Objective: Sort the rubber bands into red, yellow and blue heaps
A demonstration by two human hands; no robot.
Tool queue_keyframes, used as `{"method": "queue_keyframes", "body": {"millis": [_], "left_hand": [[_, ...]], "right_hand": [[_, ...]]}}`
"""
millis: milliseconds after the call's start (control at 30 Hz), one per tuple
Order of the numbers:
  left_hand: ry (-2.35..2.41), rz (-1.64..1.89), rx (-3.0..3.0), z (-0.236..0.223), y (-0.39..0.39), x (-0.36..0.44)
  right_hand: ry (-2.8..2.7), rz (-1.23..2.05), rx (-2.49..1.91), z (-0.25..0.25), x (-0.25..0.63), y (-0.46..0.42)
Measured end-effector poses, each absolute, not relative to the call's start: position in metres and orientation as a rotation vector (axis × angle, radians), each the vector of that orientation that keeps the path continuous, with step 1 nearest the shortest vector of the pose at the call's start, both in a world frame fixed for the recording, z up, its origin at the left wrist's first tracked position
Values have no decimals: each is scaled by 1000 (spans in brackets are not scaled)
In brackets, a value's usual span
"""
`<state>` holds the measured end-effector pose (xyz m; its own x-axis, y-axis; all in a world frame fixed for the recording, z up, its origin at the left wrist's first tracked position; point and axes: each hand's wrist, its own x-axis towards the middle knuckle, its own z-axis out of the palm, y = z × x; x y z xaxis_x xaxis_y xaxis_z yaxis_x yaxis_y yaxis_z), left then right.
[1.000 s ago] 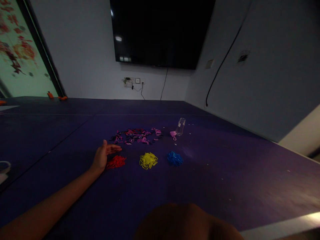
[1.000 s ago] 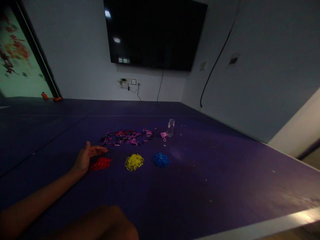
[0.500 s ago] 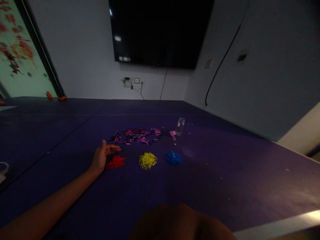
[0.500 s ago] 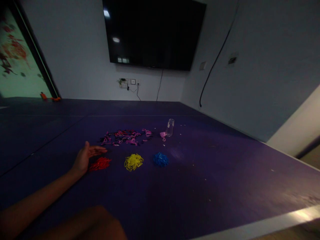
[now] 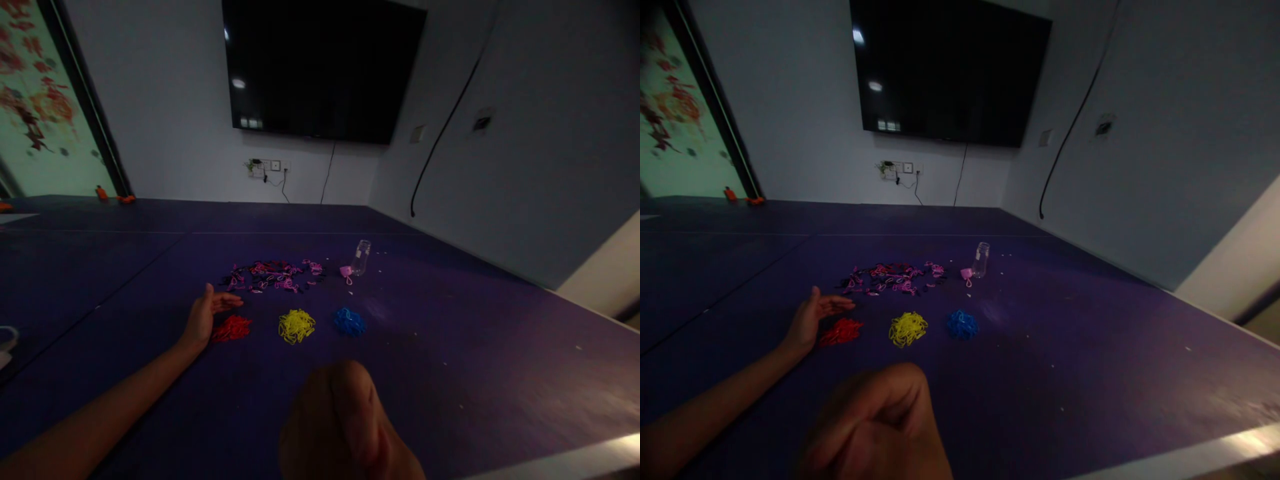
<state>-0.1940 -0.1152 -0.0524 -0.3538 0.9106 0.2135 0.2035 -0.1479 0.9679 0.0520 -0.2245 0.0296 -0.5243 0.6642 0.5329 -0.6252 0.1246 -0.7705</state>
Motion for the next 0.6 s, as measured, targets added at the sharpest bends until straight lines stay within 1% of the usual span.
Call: {"method": "queue_keyframes", "body": {"millis": [33, 133, 300, 400, 467, 600], "left_hand": [[1534, 1555, 1268, -52, -115, -194], [1531, 1552, 1262, -53, -115, -194], [1539, 1534, 1309, -54, -114, -196], [1551, 1535, 1323, -53, -114, -195], [1555, 1535, 1315, -53, -115, -195], [1561, 1525, 1313, -53, -115, -195]], "right_hand": [[-1244, 1668, 54, 37, 48, -226], [-1065, 1780, 233, 42, 40, -229], [-978, 1722, 300, 15, 30, -226], [-958, 1769, 308, -7, 28, -222], [-970, 1861, 316, -18, 28, -221], [-803, 1949, 377, -12, 26, -223]]}}
